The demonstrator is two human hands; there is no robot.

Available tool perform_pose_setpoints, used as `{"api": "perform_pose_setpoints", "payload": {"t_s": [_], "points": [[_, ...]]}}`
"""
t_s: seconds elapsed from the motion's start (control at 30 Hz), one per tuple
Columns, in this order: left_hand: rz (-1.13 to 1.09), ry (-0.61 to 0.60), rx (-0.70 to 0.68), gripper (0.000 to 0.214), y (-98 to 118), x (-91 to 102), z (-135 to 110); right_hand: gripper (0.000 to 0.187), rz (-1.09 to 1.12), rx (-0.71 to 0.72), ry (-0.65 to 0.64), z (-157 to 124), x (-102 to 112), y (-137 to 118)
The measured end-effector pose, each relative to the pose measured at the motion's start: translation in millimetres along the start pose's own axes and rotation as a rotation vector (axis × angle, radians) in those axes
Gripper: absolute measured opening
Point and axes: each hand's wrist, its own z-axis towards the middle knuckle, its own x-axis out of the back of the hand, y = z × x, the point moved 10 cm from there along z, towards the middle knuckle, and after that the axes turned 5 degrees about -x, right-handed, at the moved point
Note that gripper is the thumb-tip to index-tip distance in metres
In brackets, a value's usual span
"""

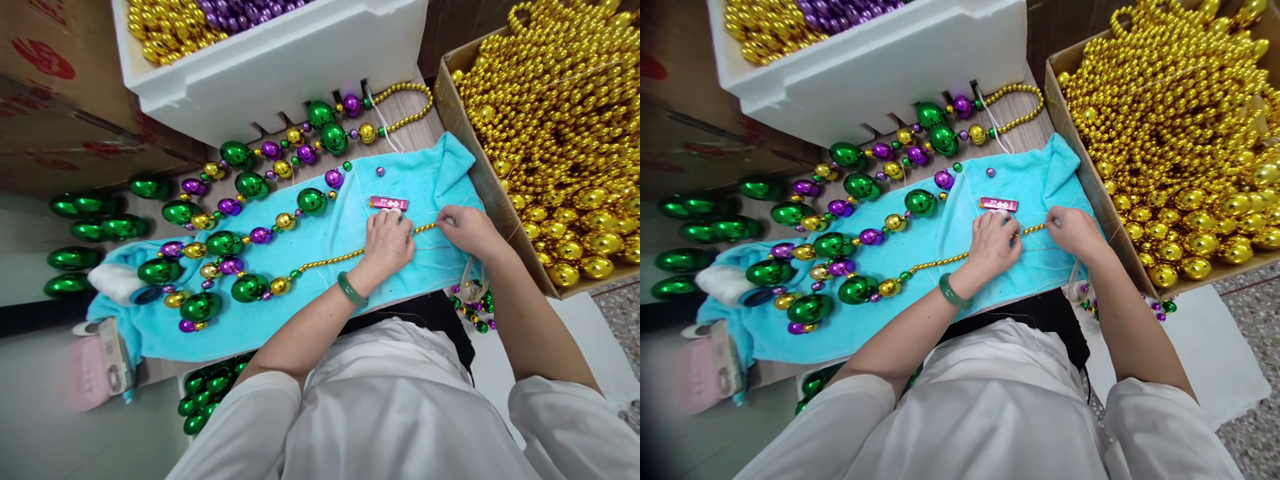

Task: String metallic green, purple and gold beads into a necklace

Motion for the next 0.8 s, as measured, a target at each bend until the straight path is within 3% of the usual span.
{"api": "perform_pose_setpoints", "payload": {"t_s": [0.2, 0.57, 0.8], "points": [[0.020, -0.006, 0.023, 0.018, -4.4, 1.7, -1.5, 0.025, -0.005, 0.012, 0.013, 0.3, 0.1, -0.6], [0.034, 0.047, -0.066, 0.020, 22.3, 1.9, 18.3, 0.026, -0.009, 0.016, -0.001, 1.2, -1.9, 0.6], [0.045, 0.037, -0.044, 0.016, 15.9, -0.7, 16.4, 0.026, -0.015, 0.007, -0.006, 1.0, -1.9, 0.6]]}}
